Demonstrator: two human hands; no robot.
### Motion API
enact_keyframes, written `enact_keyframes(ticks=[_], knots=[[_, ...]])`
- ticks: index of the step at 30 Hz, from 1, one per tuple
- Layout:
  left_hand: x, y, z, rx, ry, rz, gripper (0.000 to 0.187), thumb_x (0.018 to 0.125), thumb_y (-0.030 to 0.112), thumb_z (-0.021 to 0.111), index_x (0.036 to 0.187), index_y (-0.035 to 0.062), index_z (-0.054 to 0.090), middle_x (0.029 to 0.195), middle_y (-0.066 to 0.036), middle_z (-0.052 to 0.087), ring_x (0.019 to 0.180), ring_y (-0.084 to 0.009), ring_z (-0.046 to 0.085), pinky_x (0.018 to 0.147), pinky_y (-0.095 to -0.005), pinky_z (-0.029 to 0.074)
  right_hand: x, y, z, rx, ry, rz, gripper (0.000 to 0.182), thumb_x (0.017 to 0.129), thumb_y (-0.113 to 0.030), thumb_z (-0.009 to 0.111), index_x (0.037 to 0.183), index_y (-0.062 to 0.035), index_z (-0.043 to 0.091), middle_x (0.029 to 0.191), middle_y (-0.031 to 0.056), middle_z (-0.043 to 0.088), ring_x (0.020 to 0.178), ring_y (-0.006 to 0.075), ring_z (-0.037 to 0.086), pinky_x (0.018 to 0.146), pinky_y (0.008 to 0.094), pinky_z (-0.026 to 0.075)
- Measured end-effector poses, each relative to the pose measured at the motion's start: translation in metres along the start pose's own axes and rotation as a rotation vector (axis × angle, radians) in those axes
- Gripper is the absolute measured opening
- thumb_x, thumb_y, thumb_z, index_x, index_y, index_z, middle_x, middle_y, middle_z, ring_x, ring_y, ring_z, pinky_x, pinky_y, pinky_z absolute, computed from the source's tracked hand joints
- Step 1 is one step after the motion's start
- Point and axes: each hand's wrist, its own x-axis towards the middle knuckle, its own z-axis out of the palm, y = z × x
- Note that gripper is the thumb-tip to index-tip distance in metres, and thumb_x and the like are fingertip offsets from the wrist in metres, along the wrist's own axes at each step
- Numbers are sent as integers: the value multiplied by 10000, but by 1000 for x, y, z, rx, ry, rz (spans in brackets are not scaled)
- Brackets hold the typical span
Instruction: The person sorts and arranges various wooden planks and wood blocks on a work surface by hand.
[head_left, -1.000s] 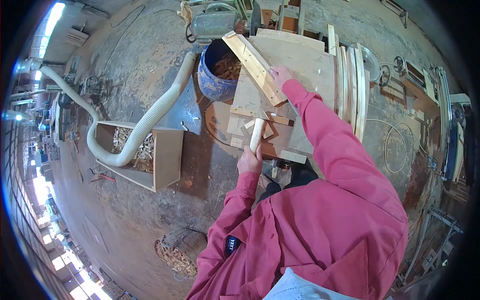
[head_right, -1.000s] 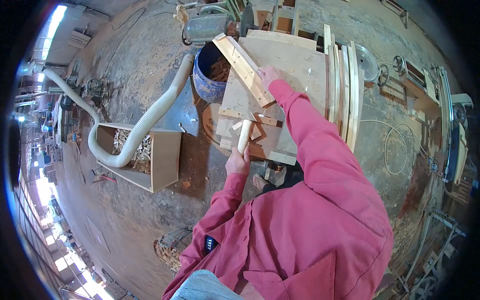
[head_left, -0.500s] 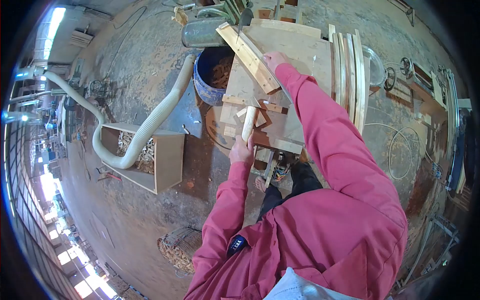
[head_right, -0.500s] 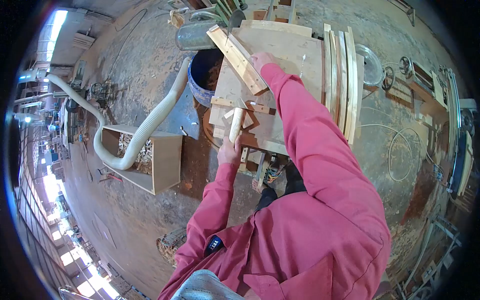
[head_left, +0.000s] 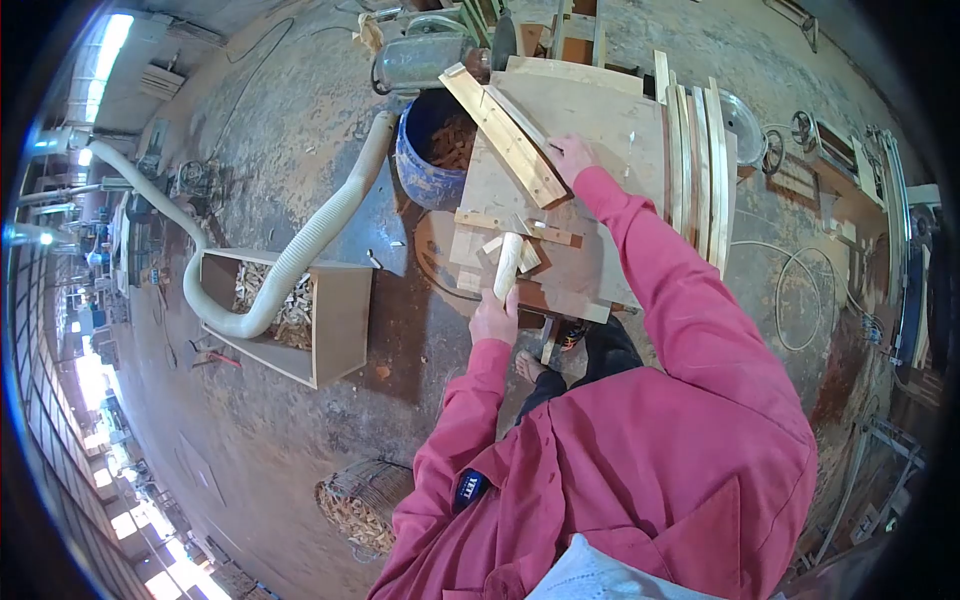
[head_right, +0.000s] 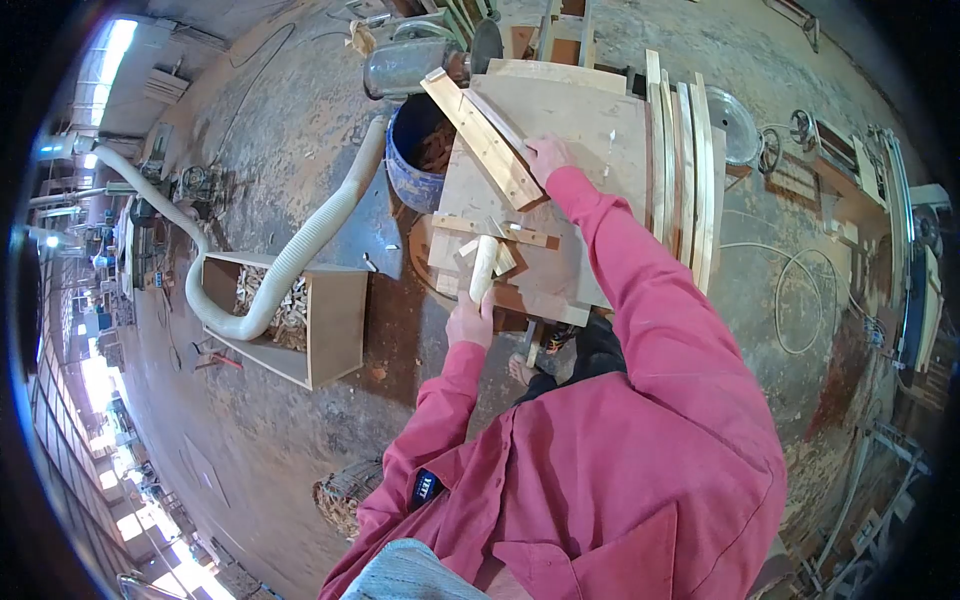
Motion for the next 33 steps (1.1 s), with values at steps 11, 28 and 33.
enact_keyframes(ticks=[11, 28, 33], knots=[[6, -5, 7, -38, -20, -19, 478, 1027, 514, 550, 995, 38, 510, 805, -242, 705, 735, -472, 694, 660, -572, 548, 69, -8, 41, 126, -155, 130, 274, 979, -220, 629, 1164, -63, 757, 1129, 207, 736, 1052, 385, 704, 938, 429, 542], [11, -16, 29, -86, 31, 13, 524, 1015, 557, 555, 975, 34, 540, 835, -272, 702, 815, -503, 677, 723, -603, 516, 72, -5, 29, -22, -83, 127, 288, 949, -303, 655, 1125, -114, 783, 1088, 150, 756, 1011, 370, 710, 923, 435, 547], [5, -13, 22, -50, 23, -1, 542, 1014, 566, 545, 997, 25, 557, 863, -288, 699, 847, -512, 673, 745, -602, 515, 45, -19, -9, -84, -16, 326, 321, 932, -337, 671, 1127, -105, 776, 1078, 168, 748, 1010, 374, 702, 916, 451, 543]])
